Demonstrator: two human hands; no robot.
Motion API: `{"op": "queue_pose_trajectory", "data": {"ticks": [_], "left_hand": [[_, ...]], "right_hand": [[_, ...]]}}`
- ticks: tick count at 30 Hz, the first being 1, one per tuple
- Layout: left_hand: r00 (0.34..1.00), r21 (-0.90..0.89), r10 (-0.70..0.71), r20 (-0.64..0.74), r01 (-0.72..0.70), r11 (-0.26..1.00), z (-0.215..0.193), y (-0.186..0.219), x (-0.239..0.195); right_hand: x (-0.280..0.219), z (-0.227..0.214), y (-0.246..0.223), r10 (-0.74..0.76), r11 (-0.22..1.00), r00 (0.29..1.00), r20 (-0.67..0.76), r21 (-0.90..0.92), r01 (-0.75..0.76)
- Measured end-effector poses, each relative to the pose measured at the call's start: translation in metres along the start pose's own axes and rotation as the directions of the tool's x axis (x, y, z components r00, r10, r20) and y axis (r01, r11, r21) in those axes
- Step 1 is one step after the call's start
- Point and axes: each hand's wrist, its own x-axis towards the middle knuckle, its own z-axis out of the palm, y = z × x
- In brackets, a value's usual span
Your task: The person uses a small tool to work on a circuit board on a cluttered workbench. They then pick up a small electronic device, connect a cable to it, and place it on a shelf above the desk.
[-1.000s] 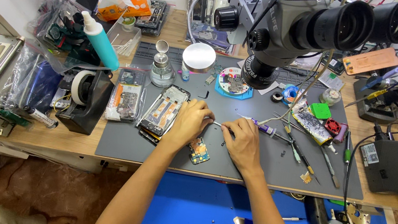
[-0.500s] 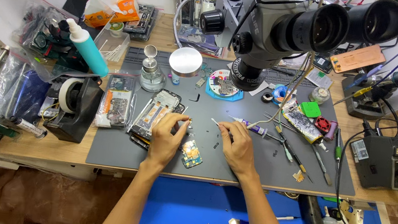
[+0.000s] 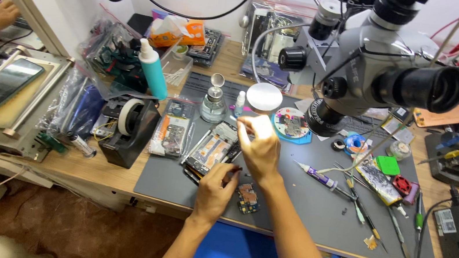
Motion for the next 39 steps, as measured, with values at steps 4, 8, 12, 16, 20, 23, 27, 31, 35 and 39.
{"op": "queue_pose_trajectory", "data": {"ticks": [4,8,12,16,20,23,27,31,35,39], "left_hand": [[0.999,-0.020,-0.030,-0.017,0.029,0.999,-0.003,-0.001,0.003],[0.999,-0.048,-0.039,-0.006,0.039,0.998,-0.004,0.000,0.003],[0.997,-0.083,-0.063,0.046,0.067,0.994,-0.005,0.002,0.003],[0.997,-0.080,-0.053,0.052,0.057,0.995,-0.008,0.005,0.003],[0.998,-0.069,-0.053,0.019,0.054,0.996,-0.001,-0.003,0.002],[0.999,-0.055,-0.042,-0.012,0.041,0.998,0.000,-0.007,0.002],[0.999,-0.062,-0.016,0.035,0.018,0.998,-0.003,-0.004,0.003],[0.995,-0.082,-0.005,0.101,0.013,0.997,-0.002,0.001,0.002],[0.942,-0.033,-0.041,0.333,0.055,0.998,0.009,0.005,0.014],[0.889,0.150,-0.025,0.458,-0.049,0.987,0.030,-0.001,0.024]], "right_hand": [[0.045,0.047,0.021,0.265,0.950,0.953,0.145,-0.211,-0.232],[0.060,0.077,0.038,0.100,0.969,0.976,0.194,-0.241,-0.051],[0.061,0.098,0.063,-0.045,0.972,0.976,0.213,-0.217,0.092],[0.064,0.099,0.074,-0.277,0.874,0.911,0.307,-0.314,0.371],[0.064,0.102,0.079,-0.260,0.830,0.906,0.334,-0.402,0.387],[0.062,0.083,0.059,-0.079,0.928,0.965,0.251,-0.336,0.163],[0.034,0.044,0.055,0.076,0.972,0.975,0.207,-0.235,-0.026],[-0.034,-0.038,0.049,0.094,0.987,0.982,0.162,-0.141,-0.071],[-0.095,-0.092,0.051,0.286,0.956,0.948,0.140,-0.109,-0.272],[-0.125,-0.105,0.060,0.362,0.931,0.925,0.118,-0.099,-0.352]]}}
